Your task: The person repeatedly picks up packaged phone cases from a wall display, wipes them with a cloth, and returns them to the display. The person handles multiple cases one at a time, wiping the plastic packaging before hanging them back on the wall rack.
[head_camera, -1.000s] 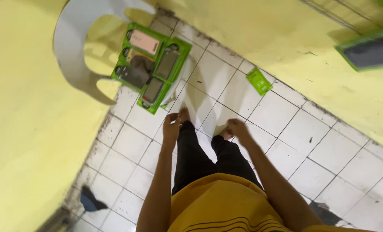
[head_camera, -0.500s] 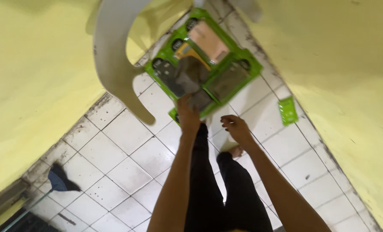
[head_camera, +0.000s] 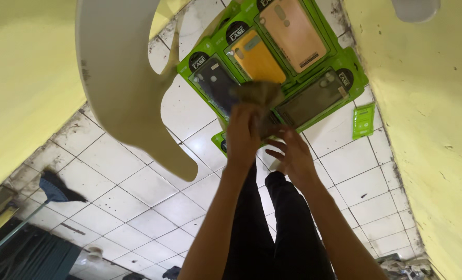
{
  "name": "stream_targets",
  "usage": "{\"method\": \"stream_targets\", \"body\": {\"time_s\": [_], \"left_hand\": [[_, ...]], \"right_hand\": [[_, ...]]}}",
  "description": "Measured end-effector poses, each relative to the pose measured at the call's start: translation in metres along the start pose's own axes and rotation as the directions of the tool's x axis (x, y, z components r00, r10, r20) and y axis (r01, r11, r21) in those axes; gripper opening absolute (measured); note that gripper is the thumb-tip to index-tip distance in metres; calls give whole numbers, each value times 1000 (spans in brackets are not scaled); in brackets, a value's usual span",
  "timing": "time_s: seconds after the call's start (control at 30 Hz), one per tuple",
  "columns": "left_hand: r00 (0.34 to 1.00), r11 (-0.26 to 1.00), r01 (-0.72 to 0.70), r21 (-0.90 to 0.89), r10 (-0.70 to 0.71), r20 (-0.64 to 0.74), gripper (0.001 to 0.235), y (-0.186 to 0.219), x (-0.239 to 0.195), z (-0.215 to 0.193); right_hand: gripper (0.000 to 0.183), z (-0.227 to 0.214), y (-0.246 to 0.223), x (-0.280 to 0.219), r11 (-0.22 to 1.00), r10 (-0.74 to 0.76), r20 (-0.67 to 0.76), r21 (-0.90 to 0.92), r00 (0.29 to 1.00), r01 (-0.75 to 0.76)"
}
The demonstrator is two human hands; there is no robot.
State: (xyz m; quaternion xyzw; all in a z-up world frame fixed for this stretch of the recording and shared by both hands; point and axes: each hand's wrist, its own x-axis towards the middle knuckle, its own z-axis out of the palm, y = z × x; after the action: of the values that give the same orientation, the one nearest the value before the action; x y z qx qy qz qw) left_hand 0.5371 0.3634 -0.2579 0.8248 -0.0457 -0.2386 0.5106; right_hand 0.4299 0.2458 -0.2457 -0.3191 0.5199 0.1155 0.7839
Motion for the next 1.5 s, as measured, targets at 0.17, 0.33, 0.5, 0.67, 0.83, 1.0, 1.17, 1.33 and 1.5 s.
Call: {"method": "stream_targets", "body": {"time_s": [0.17, 0.33, 0.5, 0.67, 0.83, 1.0, 1.17, 1.33, 1.5], "left_hand": [[917, 953, -253, -166, 291, 273, 31, 57, -56, -22], [981, 887, 180, -424, -131, 142, 10, 36, -11, 14], [953, 950, 221, -219, -258, -160, 56, -14, 93, 110], [947, 930, 203, 306, -108, -302, 90, -26, 135, 158], [849, 866, 492, 88, -454, -272, 106, -13, 150, 157], [889, 921, 389, 36, -364, -277, 101, -4, 156, 151], [879, 918, 389, -79, -396, -266, 96, 5, 148, 138], [884, 920, 385, -68, -389, -258, 87, 6, 139, 126], [961, 925, 128, -359, -205, -186, 66, 0, 117, 99]], "right_hand": [[58, 9, -35, -1, 949, -3, 142, 312, 990, -41], [53, -24, -66, -5, 995, -84, -71, 56, 994, 88], [49, -83, -72, -36, 957, 5, -243, 283, 970, 66], [47, -128, -43, -59, 926, -46, -245, 353, 968, 133], [49, -126, -26, -57, 883, -34, -162, 458, 986, 106], [54, -104, -30, -56, 879, -184, 14, 449, 983, 158], [57, -91, -32, -65, 906, -181, -40, 381, 983, 183], [53, -101, -22, -76, 932, -146, -80, 323, 986, 164], [46, -107, -21, -88, 945, -81, -148, 304, 986, 123]]}}
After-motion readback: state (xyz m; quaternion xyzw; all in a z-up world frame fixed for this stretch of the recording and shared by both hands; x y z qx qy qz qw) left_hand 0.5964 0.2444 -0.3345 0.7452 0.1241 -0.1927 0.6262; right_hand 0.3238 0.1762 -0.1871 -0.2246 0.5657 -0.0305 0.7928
